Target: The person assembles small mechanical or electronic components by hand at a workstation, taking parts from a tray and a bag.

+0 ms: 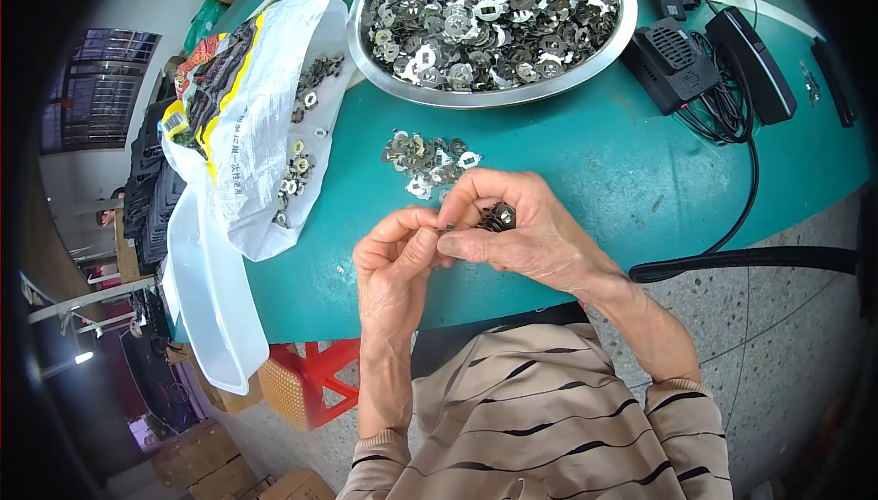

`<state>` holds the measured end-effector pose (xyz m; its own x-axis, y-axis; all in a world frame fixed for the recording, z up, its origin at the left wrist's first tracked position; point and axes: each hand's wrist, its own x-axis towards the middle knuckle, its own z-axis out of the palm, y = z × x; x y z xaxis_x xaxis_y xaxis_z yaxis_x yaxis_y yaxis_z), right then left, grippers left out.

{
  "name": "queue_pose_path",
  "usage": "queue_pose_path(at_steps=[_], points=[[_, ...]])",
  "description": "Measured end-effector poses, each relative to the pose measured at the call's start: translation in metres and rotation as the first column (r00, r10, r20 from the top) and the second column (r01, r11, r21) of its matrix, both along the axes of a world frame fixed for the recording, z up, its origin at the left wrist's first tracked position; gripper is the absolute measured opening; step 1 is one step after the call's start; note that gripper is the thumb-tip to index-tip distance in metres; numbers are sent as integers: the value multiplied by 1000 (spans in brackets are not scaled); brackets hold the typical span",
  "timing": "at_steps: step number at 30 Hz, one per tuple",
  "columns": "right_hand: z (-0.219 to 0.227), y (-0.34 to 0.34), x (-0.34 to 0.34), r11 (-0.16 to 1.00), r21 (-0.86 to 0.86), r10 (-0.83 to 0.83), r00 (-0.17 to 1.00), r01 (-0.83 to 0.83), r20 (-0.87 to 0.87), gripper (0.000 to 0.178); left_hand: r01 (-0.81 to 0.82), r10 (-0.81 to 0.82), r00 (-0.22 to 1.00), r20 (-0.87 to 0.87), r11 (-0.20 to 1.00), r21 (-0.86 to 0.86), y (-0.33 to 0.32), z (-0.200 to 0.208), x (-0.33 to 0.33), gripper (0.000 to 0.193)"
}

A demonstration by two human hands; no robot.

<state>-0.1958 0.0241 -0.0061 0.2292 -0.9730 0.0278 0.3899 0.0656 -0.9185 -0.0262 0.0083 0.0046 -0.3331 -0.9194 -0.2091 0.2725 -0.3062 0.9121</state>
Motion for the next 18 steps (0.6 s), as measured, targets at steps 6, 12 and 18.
queue_pose_path(at_steps=[6,12,18], points=[[5,1,-3,994,109,9,999,-13,36,15,14,-13,1000,10,999,-52,1,-2,-2,11],[-1,-1,-8,948,265,86,941,-179,326,19,25,-22,999,25,989,-144,3,1,-4,10],[-2,-4,-6,930,341,-21,909,-135,417,19,7,135,932,337,921,-389,-3,4,2,9]])
